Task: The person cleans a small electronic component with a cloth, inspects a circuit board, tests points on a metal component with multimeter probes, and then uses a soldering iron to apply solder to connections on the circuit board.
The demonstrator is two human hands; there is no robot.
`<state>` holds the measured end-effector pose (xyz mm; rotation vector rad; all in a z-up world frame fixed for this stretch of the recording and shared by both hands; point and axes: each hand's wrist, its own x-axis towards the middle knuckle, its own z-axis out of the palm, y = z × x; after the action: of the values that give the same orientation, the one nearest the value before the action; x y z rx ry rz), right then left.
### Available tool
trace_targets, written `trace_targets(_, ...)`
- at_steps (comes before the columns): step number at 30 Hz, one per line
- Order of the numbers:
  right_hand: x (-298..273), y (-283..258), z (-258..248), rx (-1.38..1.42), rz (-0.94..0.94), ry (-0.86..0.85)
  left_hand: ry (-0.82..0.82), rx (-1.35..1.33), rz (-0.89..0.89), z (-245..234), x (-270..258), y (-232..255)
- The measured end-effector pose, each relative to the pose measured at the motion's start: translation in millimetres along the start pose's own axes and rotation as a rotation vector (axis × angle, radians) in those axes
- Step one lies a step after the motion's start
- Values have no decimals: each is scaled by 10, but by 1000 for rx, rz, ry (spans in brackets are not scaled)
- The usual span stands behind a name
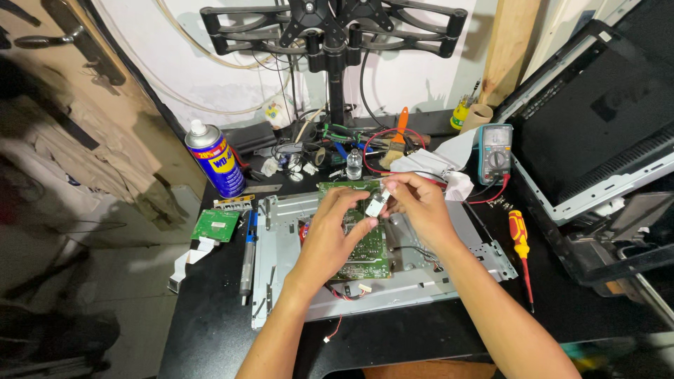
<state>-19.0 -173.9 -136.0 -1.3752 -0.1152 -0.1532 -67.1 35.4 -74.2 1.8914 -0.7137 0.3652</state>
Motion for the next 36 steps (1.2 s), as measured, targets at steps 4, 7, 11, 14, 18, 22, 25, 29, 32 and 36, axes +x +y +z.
trace_targets(4, -23, 28, -107, 105, 91, -73, -76, -76, -5, 60, -22, 38)
trace_targets(7, -41, 29, -155, 72, 146, -131, -115, -58, -19, 92, -29, 53)
trace_targets(11, -82, 12, -188, 98, 119, -151, -81, -2, 70, 136, -36, 50)
trace_targets(14, -103, -24, -180, 90, 114, -172, -79, 20, 89, 158, -42, 35)
trace_targets(18, -147, -87, -162, 85, 105, -202, -107, -13, 62, 181, -48, 54)
trace_targets(22, -166, -110, -118, 33, 111, -137, -125, -55, 114, 192, -32, 84)
trace_targets(25, -177, -109, -129, 42, 120, -149, -116, -8, 72, 227, -16, 87)
trace_targets(29, -154, -157, -126, 43, 119, -218, -49, 63, 151, 279, 6, 41)
trace_targets(32, -152, -291, -224, 25, 103, -256, -29, 63, 115, 291, -3, 14)
trace_targets(36, -75, -532, -613, -140, -110, -58, -43, 30, -2, 289, -11, -5)
